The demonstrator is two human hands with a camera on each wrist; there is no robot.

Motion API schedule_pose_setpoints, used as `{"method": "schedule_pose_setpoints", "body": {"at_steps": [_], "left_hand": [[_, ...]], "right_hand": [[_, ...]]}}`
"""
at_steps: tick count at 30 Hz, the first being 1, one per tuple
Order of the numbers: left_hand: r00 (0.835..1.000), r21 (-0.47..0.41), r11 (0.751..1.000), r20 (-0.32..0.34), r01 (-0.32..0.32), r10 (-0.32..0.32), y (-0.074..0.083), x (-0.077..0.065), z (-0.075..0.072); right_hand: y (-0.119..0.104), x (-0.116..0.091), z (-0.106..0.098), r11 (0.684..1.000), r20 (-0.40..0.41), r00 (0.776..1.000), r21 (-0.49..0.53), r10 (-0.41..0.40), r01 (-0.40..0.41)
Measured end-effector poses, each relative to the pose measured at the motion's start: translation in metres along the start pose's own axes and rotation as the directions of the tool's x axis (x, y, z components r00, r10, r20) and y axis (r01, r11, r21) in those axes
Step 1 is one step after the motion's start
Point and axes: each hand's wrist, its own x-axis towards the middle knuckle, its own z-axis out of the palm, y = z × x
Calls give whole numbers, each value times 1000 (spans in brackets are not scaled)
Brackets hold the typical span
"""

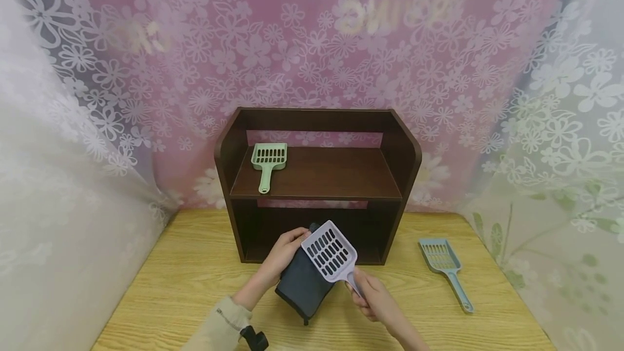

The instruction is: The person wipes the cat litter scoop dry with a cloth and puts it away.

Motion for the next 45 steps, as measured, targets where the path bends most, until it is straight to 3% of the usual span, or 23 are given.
{"method": "schedule_pose_setpoints", "body": {"at_steps": [6,13,20,29,32,34,39,45], "left_hand": [[1000,69,998,12,-9,8,9,3,-9],[1000,135,991,15,-5,3,13,6,-3],[1000,156,988,26,13,-17,13,2,0],[994,214,975,94,-68,48,14,-6,-6],[990,284,951,111,-119,90,14,-10,-8],[983,345,923,122,-169,134,15,-13,-10],[960,469,838,147,-280,239,16,-18,-14],[926,586,724,152,-365,344,22,-24,-16]], "right_hand": [[2,-4,-7,995,65,997,-89,40,-34],[0,-6,-2,987,104,993,-156,51,-35],[-1,-6,-3,977,3,1000,-212,19,-18],[-3,-6,-19,973,-52,999,-231,3,-15],[-6,-7,-25,977,-54,998,-212,-22,10],[-8,-8,-28,980,-42,999,-198,-35,25],[-17,-10,-34,982,-6,999,-184,-40,38],[-32,-14,-34,976,-10,999,-215,-36,33]]}}
